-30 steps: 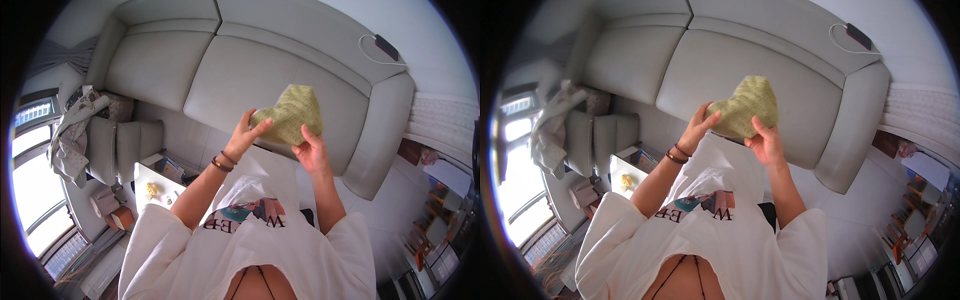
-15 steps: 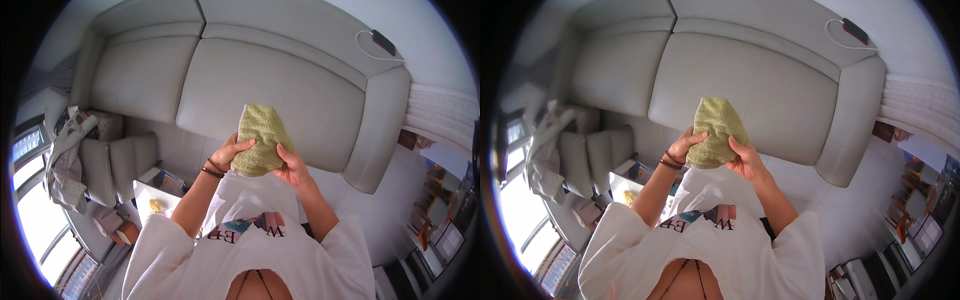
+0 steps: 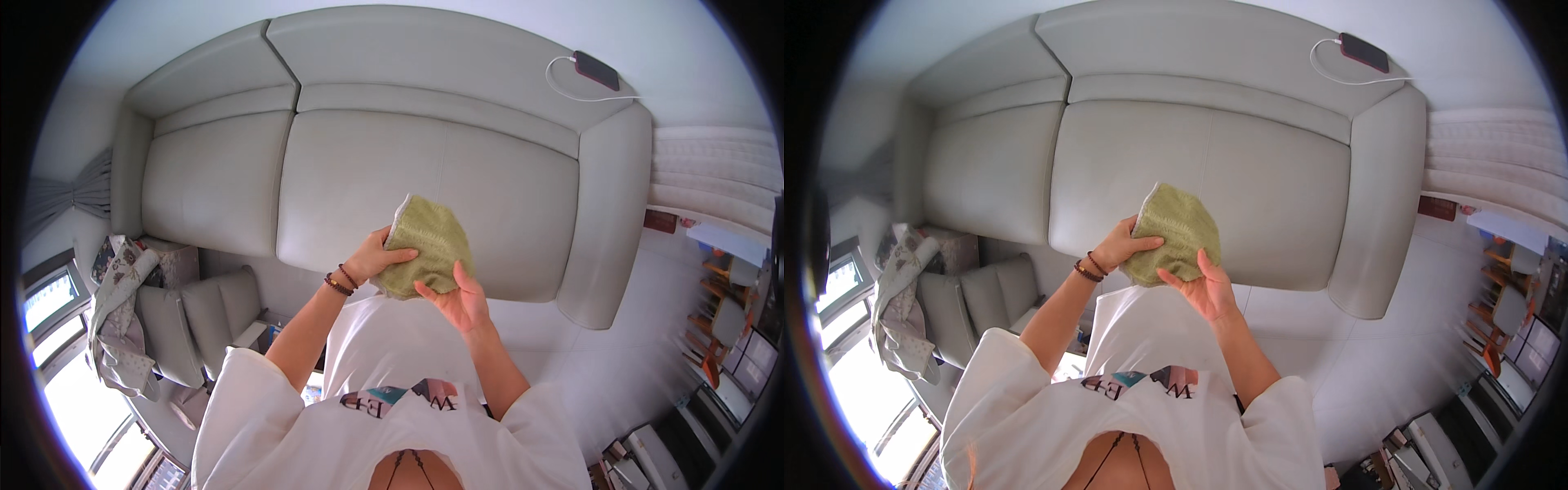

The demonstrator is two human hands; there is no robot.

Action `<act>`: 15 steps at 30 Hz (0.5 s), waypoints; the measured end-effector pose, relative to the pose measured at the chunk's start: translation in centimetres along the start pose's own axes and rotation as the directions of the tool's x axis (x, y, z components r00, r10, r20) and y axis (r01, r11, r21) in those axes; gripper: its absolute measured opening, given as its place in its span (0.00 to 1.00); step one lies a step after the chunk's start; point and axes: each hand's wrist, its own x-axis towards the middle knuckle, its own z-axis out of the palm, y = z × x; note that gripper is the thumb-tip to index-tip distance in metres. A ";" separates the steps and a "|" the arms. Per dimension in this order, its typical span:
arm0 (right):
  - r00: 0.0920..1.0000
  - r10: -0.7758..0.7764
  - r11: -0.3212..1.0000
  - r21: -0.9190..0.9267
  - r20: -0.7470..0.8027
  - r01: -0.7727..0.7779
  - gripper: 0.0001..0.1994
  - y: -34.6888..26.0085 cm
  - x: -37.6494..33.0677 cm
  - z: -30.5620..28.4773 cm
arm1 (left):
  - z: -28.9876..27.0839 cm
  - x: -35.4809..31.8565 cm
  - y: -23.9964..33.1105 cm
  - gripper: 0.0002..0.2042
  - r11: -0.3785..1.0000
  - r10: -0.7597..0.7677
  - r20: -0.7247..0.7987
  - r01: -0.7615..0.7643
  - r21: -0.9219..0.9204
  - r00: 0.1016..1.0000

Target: The person wipes the surface of a light gray sofa using a green cloth. They move across different sections, including the seat cushions and backrest, and briefly fold the cloth before continuing to wipe.

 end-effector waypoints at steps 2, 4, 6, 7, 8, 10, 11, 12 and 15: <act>1.000 0.009 1.000 -0.003 0.001 -0.009 0.27 -2.6 1.0 -1.0 | 0.9 2.4 1.0 0.24 0.999 -0.032 0.005 0.032 -0.034 0.999; 0.999 0.045 0.998 -0.033 -0.022 -0.045 0.27 -5.3 1.8 -2.3 | 2.0 4.5 1.8 0.23 0.985 -0.067 0.040 0.072 -0.156 0.997; 0.995 0.073 0.995 -0.066 -0.067 -0.078 0.26 -8.1 2.7 -3.6 | 3.0 6.5 1.6 0.23 0.968 -0.074 0.028 0.079 -0.237 0.997; 0.991 0.085 0.992 -0.084 -0.100 -0.094 0.25 -9.5 3.3 -4.4 | 3.6 7.2 1.4 0.22 0.958 -0.077 0.022 0.080 -0.276 0.997; 0.986 0.098 0.989 -0.101 -0.132 -0.112 0.24 -10.9 4.0 -5.2 | 4.2 7.9 1.3 0.22 0.939 -0.065 0.002 0.062 -0.339 0.998; 0.954 0.067 0.976 -0.178 -0.291 -0.123 0.20 -14.9 5.6 -7.6 | 5.2 8.4 0.8 0.22 0.889 -0.047 -0.051 0.018 -0.458 0.998; 0.925 0.036 0.966 -0.224 -0.378 -0.129 0.18 -17.6 6.8 -8.6 | 5.1 8.6 0.4 0.22 0.862 -0.022 -0.064 -0.013 -0.507 0.998; 0.930 -0.104 0.959 -0.282 -0.353 0.000 0.15 -20.6 8.4 -10.9 | 5.1 8.6 -0.4 0.22 0.839 0.001 -0.090 -0.050 -0.541 0.996; 0.855 -0.456 0.836 -0.449 -0.247 0.316 0.09 -31.9 13.7 -11.7 | 5.6 7.8 -1.2 0.25 0.794 0.004 -0.168 -0.105 -0.599 0.986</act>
